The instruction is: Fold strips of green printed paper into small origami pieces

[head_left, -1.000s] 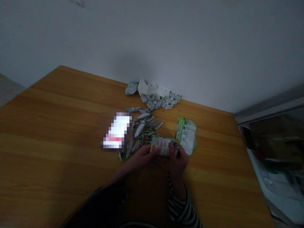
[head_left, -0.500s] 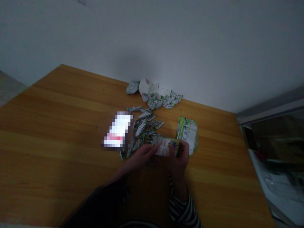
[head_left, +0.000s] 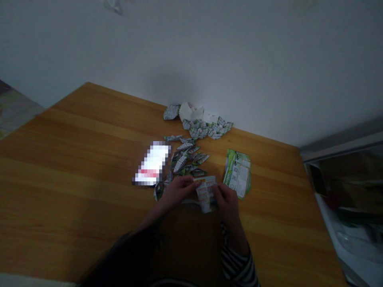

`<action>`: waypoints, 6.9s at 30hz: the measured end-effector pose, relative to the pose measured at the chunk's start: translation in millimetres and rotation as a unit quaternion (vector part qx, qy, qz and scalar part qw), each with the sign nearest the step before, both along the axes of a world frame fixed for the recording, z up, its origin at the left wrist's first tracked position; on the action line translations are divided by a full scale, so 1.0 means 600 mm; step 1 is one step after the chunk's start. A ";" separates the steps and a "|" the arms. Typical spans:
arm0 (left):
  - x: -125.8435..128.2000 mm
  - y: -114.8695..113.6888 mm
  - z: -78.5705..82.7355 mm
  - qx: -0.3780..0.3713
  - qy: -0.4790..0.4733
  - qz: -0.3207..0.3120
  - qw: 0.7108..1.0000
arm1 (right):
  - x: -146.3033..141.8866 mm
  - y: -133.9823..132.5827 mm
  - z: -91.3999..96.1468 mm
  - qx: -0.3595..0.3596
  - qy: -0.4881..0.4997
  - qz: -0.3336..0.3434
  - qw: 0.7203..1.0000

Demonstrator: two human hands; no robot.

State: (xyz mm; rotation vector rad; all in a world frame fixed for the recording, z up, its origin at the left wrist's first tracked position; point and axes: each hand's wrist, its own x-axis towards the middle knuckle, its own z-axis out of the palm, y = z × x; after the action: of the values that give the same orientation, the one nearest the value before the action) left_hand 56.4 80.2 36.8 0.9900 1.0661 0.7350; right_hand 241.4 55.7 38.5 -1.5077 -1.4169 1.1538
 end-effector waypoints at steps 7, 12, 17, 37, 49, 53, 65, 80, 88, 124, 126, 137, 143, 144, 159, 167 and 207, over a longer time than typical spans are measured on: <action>0.019 -0.006 0.003 0.007 0.028 0.071 0.997 | -0.058 -0.019 -0.033 -0.008 0.053 -0.163 0.985; 0.016 -0.012 -0.001 0.133 0.203 0.091 0.966 | -0.055 -0.017 -0.041 -0.021 0.067 -0.137 0.988; 0.011 -0.009 -0.004 0.138 0.175 0.043 0.974 | -0.038 -0.010 -0.040 -0.037 0.091 -0.120 0.988; 0.006 -0.001 -0.006 -0.108 -0.098 0.081 0.986 | 0.007 0.007 -0.005 0.099 0.053 0.110 0.988; 0.012 -0.009 0.005 0.157 0.017 0.078 0.984 | -0.001 0.004 -0.026 0.068 0.075 -0.085 0.991; 0.022 -0.015 0.006 0.158 0.084 0.132 0.975 | -0.009 0.003 -0.018 0.069 0.059 -0.079 0.993; 0.048 -0.023 -0.007 0.046 -0.026 0.220 0.974 | -0.030 -0.006 -0.026 0.061 0.008 -0.137 0.989; 0.047 -0.023 -0.015 0.034 -0.043 0.223 0.973 | -0.031 -0.008 -0.023 0.096 -0.006 -0.119 0.988; 0.025 -0.016 -0.024 0.120 0.069 -0.011 0.990 | 0.008 0.015 -0.012 0.172 -0.127 0.054 0.975; 0.053 -0.029 -0.002 0.064 -0.011 0.064 0.996 | -0.042 -0.031 -0.011 0.169 -0.106 -0.224 0.954; 0.052 -0.029 -0.001 0.076 0.011 0.055 0.996 | -0.044 -0.032 -0.013 0.165 -0.105 -0.235 0.952; 0.059 -0.041 -0.001 0.122 0.095 0.062 0.986 | -0.055 -0.030 -0.013 0.139 -0.027 -0.327 0.934; 0.052 -0.041 0.001 0.130 0.114 0.142 0.975 | -0.070 -0.036 -0.006 0.124 -0.013 -0.308 0.943; 0.052 -0.041 0.004 0.139 0.112 0.148 0.973 | -0.077 -0.039 -0.006 0.121 -0.011 -0.314 0.941; -0.011 0.000 0.009 0.116 0.066 -0.053 0.990 | 0.016 0.006 -0.008 0.009 0.186 0.143 0.972; -0.010 -0.007 0.010 0.171 0.066 -0.169 0.968 | 0.027 0.008 -0.012 0.059 0.110 0.191 0.974; -0.003 -0.010 0.027 0.199 0.179 -0.063 0.961 | 0.002 0.005 -0.010 -0.103 0.087 0.012 0.991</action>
State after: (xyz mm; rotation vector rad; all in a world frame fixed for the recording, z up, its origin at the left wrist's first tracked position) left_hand 54.6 74.1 52.7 1.5679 1.1744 0.6950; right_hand 242.4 58.5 32.6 -1.4906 -1.2304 1.4469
